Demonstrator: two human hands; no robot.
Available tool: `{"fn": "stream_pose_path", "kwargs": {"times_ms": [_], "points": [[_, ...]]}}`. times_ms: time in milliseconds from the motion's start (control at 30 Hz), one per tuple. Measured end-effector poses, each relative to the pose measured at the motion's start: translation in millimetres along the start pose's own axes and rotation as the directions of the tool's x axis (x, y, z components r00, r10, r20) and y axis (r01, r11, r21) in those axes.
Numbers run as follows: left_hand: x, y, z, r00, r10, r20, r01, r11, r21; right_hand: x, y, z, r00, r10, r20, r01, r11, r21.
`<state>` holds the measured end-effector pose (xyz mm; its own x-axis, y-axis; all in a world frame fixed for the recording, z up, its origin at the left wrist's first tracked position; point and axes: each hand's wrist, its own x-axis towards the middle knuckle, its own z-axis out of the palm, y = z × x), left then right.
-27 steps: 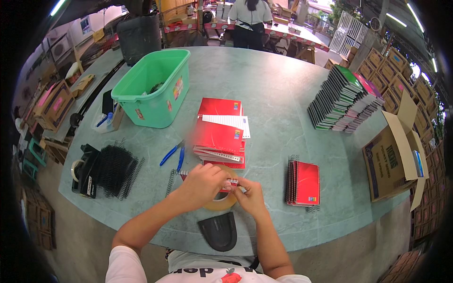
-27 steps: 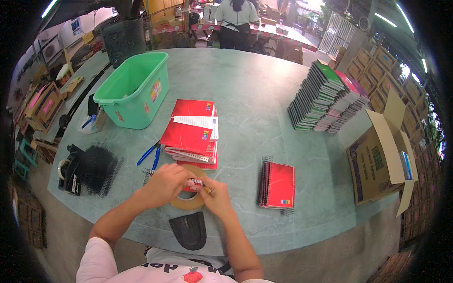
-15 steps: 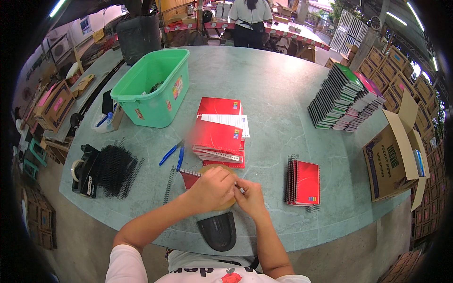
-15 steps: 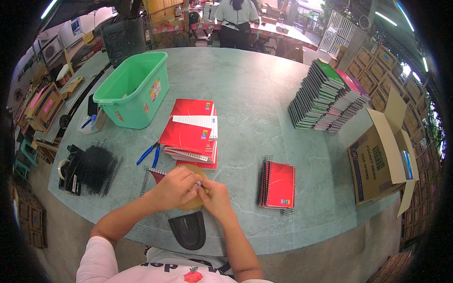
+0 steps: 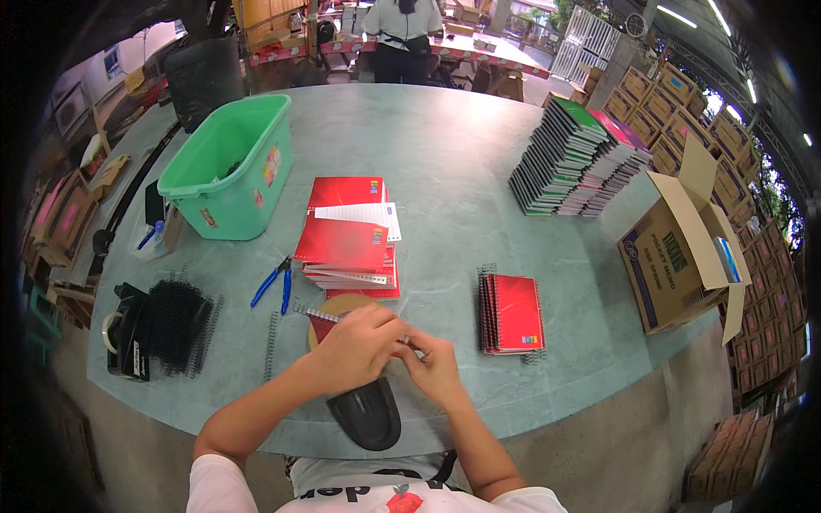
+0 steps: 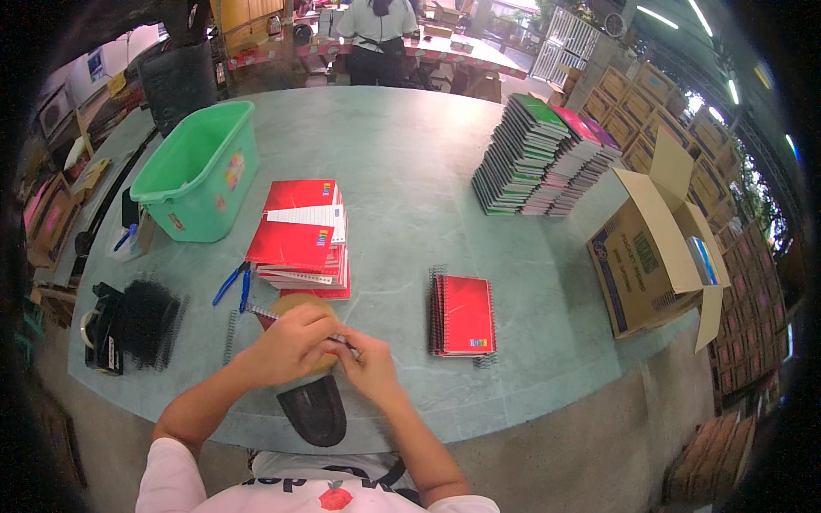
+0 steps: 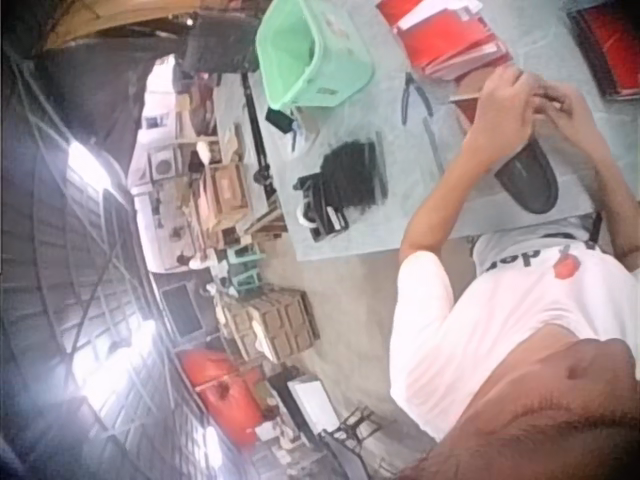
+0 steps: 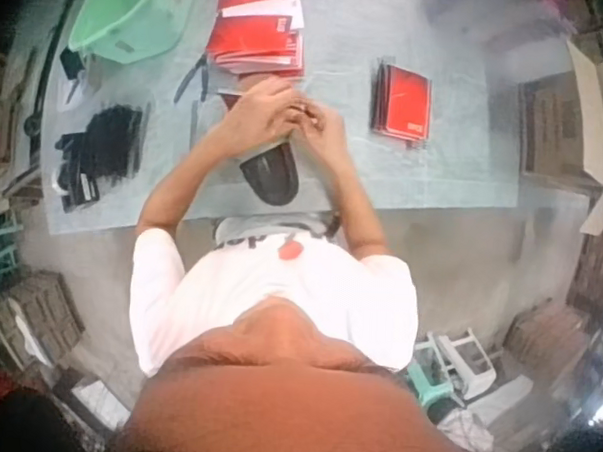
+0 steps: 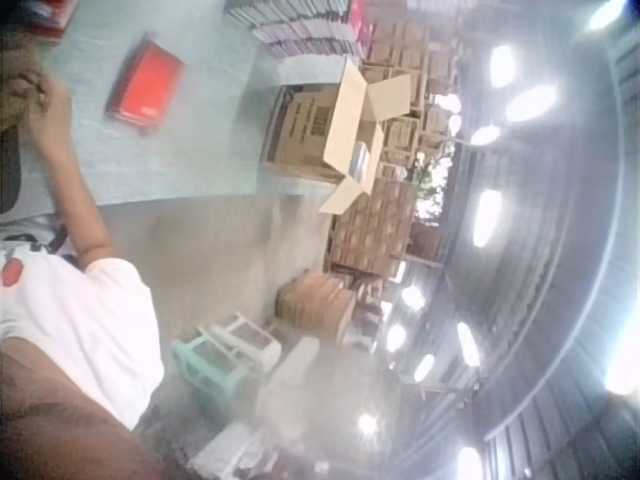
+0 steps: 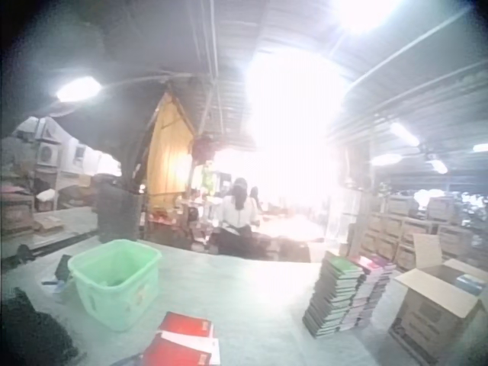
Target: The person assembles notebooks by manually inserting a black plastic spiral binding through the pre-punched holes of notebook pages and covers one at a time, then sets the bound notebooks into a stack on the work table.
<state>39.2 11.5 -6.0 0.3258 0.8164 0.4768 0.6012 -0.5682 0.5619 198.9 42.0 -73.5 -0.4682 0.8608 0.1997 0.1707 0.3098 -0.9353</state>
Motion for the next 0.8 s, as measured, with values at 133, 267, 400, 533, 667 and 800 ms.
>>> {"fn": "stream_pose_path", "kwargs": {"times_ms": [133,267,400,533,667,800], "points": [[-1.9,3.9,0.8,1.0,0.017,0.012,-0.017,1.0,-0.011,-5.0,-6.2,-8.4,1.0,-0.002,-0.01,0.001,0.999,-0.054],[-3.4,9.8,4.1,1.0,-0.005,0.031,0.002,0.996,0.089,-9.1,-6.4,-10.1,1.0,-0.003,0.001,0.003,0.992,-0.124],[0.5,10.4,-11.7,0.998,-0.067,-0.019,0.07,0.96,0.271,-4.2,3.1,-28.0,0.98,-0.054,-0.192,0.073,0.993,0.093],[-11.7,10.4,3.0,0.971,-0.231,0.066,0.192,0.91,0.367,8.3,-4.7,-29.1,0.872,0.192,-0.451,0.107,0.824,0.557],[5.1,38.5,34.3,0.974,0.091,0.205,-0.14,0.961,0.239,7.1,-15.5,-29.6,0.934,0.232,-0.271,0.02,0.724,0.69],[5.9,32.2,18.0,0.987,0.157,-0.03,-0.15,0.973,0.177,16.7,-23.1,-108.7,0.897,0.203,-0.393,0.09,0.785,0.612]]}}
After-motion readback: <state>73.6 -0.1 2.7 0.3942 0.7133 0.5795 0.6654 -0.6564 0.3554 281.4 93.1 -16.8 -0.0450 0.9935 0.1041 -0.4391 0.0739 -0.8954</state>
